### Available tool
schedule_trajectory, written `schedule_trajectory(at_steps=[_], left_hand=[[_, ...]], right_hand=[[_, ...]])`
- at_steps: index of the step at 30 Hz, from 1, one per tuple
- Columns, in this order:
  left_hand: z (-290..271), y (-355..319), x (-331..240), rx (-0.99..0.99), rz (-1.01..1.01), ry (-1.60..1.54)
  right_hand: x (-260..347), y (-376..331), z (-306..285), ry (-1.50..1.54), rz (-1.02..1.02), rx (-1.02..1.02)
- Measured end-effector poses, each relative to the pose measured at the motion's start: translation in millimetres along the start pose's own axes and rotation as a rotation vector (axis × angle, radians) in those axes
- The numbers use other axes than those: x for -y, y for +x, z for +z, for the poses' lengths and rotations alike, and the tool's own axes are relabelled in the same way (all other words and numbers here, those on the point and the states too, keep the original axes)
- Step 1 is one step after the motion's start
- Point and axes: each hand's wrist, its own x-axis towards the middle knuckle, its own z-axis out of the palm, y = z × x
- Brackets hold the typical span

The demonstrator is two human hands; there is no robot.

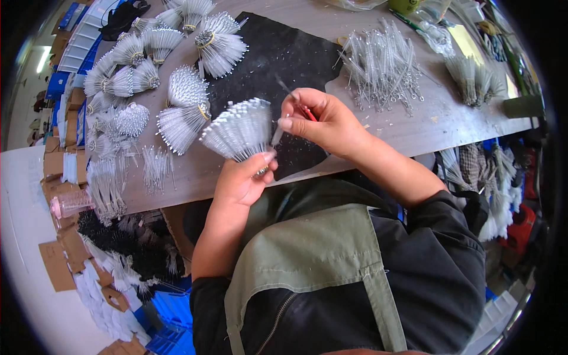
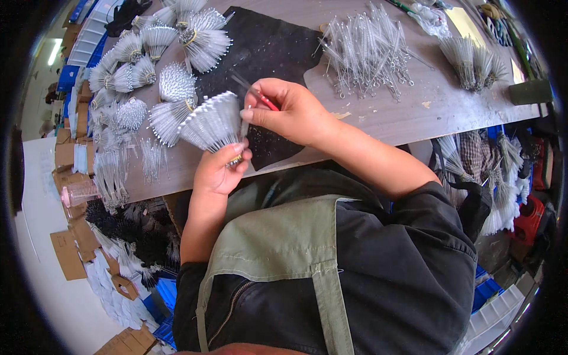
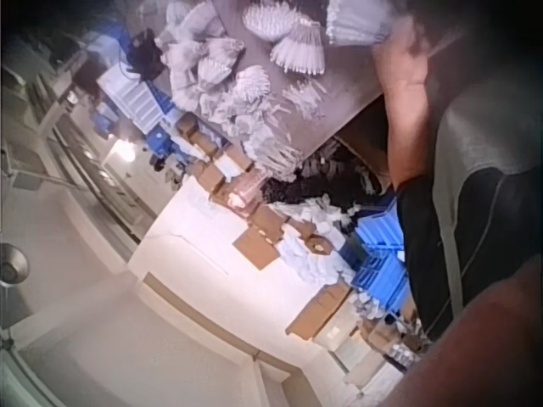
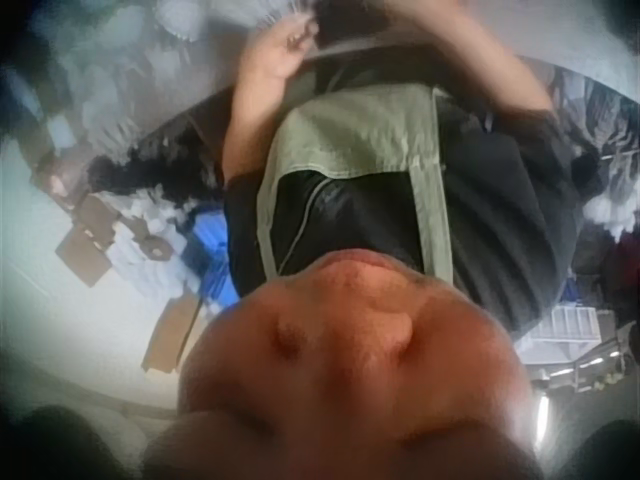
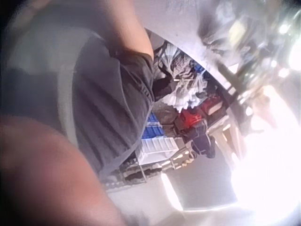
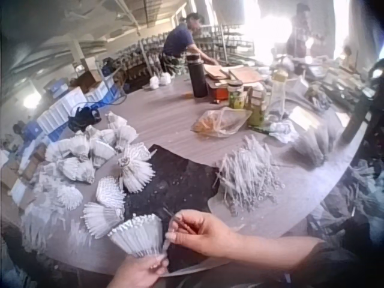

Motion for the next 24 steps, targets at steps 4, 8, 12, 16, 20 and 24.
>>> schedule_trajectory(at_steps=[4,8,12,16,20,24], left_hand=[[-1,3,1,-0.084,0.143,-0.175],[3,3,4,0.054,0.175,-0.195],[12,1,3,0.139,0.187,-0.11],[-2,-1,8,0.153,0.182,-0.133],[-16,3,16,0.021,0.147,-0.101],[-20,10,16,-0.053,0.374,0.14]], right_hand=[[-11,-4,3,0.287,0.054,-0.178],[-9,-4,2,0.543,0.042,-0.295],[-1,1,0,0.586,0.041,-0.336],[-7,16,-51,0.781,-0.003,-0.38],[40,5,-91,0.327,-0.062,-0.365],[67,0,-120,-0.684,-0.154,-0.522]])
